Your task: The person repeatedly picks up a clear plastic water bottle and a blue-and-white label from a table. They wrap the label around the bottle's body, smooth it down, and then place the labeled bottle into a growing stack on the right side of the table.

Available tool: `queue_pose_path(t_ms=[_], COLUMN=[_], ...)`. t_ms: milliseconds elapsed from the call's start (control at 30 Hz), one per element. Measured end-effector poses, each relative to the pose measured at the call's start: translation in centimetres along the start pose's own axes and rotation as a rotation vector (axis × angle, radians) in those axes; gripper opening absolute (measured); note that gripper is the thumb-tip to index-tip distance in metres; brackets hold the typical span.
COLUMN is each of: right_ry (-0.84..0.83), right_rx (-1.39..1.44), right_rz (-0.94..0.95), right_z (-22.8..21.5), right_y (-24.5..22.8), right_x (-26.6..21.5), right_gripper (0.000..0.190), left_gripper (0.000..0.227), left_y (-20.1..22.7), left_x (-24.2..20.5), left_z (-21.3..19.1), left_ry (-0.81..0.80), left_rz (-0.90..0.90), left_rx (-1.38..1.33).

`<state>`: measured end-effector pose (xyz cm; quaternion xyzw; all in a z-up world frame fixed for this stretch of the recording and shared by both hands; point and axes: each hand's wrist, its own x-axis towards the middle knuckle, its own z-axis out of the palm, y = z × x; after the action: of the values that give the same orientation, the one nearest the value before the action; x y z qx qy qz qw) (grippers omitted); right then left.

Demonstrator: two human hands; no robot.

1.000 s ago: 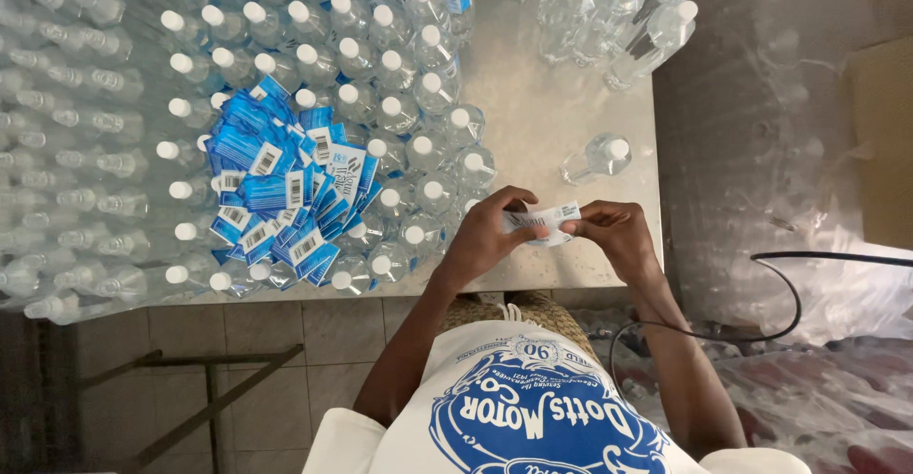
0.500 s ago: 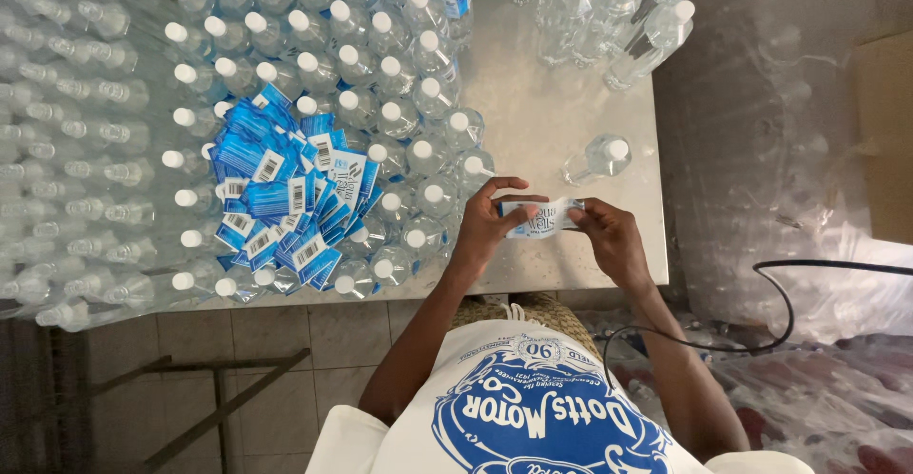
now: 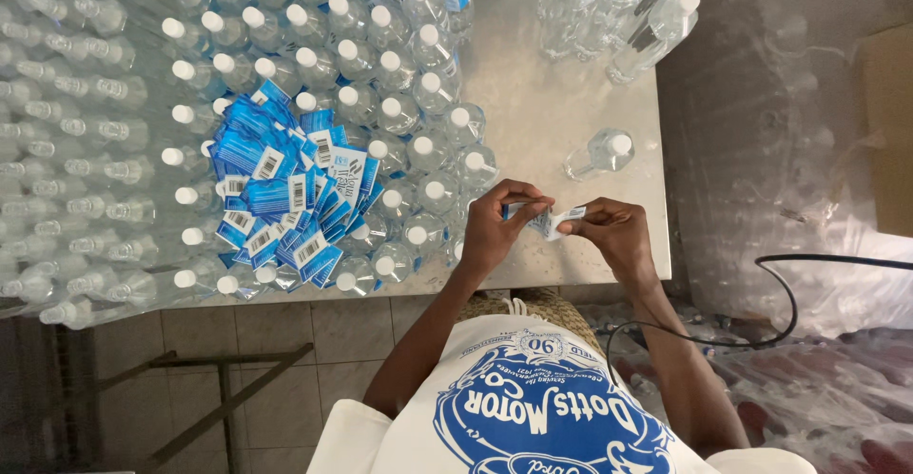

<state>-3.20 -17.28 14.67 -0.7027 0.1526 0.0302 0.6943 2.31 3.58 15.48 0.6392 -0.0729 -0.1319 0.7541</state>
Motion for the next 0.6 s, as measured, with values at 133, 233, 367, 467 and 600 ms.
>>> queue_pose_path(t_ms=[133, 233, 367, 467, 600], right_ry=[0.048, 0.095, 0.045, -0.054, -0.129], right_rx=[0.030, -0.072, -0.179, -0.174, 0.011], right_rz=[-0.005, -0.023, -0.020, -0.001, 0.061], right_z=[0.1, 0.4, 0.3, 0.2, 0.3], right_y=[0.2, -0.1, 1.4, 0.7, 0.4], right_x=[0.1, 0.0, 0.1, 0.3, 0.4], right_gripper=[0.027, 0.021, 0.015, 0.023, 0.034], left_gripper=[0.020, 0.022, 0.024, 0.022, 0.015], left_y=[-1.0, -1.9, -2.0, -1.6, -1.6], left_x=[0.1, 0.1, -0.2, -0.2, -0.3], left_z=[-0.1, -0.5, 0.1, 0.7, 1.1], left_ry=[0.023, 0.063, 0.116, 0.135, 0.146], left_rz=[-0.048, -0.030, -0.019, 0.017, 0.106], left_rx=[-0.059, -0.012, 0.039, 0.142, 0.243])
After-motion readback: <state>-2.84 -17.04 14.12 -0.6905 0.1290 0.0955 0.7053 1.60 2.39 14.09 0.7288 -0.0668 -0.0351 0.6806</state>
